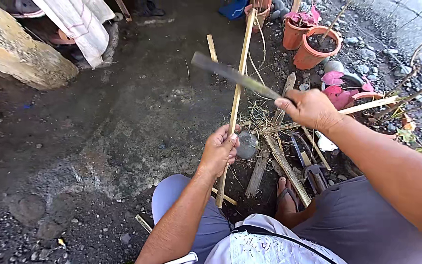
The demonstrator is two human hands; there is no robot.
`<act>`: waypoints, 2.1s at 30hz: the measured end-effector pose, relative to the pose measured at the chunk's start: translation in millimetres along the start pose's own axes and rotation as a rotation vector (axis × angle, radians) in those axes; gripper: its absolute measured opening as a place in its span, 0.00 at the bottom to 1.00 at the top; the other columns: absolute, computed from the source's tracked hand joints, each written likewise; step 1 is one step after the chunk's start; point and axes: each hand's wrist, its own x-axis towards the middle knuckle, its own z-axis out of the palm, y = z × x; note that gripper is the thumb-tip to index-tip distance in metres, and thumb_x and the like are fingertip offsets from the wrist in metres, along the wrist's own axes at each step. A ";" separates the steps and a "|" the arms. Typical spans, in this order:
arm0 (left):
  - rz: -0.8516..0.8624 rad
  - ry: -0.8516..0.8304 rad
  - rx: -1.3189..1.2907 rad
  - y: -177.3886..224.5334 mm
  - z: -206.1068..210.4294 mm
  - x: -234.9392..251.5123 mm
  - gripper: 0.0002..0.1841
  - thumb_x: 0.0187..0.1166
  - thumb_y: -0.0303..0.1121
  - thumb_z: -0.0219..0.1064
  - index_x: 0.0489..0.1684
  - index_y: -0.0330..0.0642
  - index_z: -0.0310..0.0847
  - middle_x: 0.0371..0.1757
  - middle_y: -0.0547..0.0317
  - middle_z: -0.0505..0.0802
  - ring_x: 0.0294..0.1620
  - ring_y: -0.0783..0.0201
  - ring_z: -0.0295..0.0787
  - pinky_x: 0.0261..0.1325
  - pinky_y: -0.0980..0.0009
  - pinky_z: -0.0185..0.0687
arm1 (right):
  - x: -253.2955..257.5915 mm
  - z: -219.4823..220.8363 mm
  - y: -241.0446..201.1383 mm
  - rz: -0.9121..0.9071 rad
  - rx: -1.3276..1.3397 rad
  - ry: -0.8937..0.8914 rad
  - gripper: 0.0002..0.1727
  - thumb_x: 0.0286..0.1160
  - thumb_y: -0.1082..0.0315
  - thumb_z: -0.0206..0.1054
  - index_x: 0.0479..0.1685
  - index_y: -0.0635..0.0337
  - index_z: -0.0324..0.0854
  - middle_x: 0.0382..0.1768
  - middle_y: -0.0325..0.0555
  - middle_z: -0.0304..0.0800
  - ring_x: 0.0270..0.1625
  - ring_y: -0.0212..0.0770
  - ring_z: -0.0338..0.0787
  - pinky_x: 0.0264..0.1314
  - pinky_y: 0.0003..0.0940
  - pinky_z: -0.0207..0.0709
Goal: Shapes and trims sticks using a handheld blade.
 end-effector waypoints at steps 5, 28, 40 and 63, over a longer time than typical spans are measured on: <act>0.012 0.026 0.004 -2.3 -6.2 -4.0 0.16 0.91 0.23 0.53 0.73 0.40 0.75 0.28 0.60 0.79 0.11 0.77 0.62 0.12 0.84 0.59 | -1.9 7.5 -0.2 -0.112 -0.089 -0.058 0.44 0.84 0.28 0.39 0.35 0.63 0.81 0.21 0.58 0.83 0.27 0.66 0.89 0.24 0.67 0.76; 0.161 0.123 0.181 -1.2 -6.3 -0.8 0.18 0.89 0.24 0.57 0.75 0.43 0.74 0.29 0.58 0.83 0.12 0.75 0.66 0.14 0.81 0.63 | 2.8 9.4 -20.4 -0.258 -0.122 0.066 0.42 0.85 0.29 0.40 0.31 0.61 0.80 0.20 0.54 0.83 0.25 0.61 0.89 0.22 0.60 0.76; 0.096 0.036 0.212 -4.7 -3.6 -4.2 0.17 0.89 0.23 0.56 0.74 0.39 0.75 0.28 0.60 0.83 0.12 0.75 0.65 0.14 0.81 0.62 | 18.2 -10.6 9.5 0.008 -0.100 0.003 0.46 0.84 0.27 0.39 0.41 0.65 0.82 0.25 0.65 0.85 0.33 0.73 0.90 0.30 0.73 0.76; -0.035 -0.224 -0.173 4.1 -11.8 -6.7 0.23 0.81 0.16 0.55 0.74 0.37 0.75 0.33 0.62 0.80 0.12 0.80 0.63 0.13 0.87 0.62 | 11.9 -20.0 24.0 0.186 0.015 0.048 0.47 0.84 0.27 0.37 0.42 0.66 0.83 0.28 0.65 0.86 0.37 0.73 0.90 0.35 0.75 0.76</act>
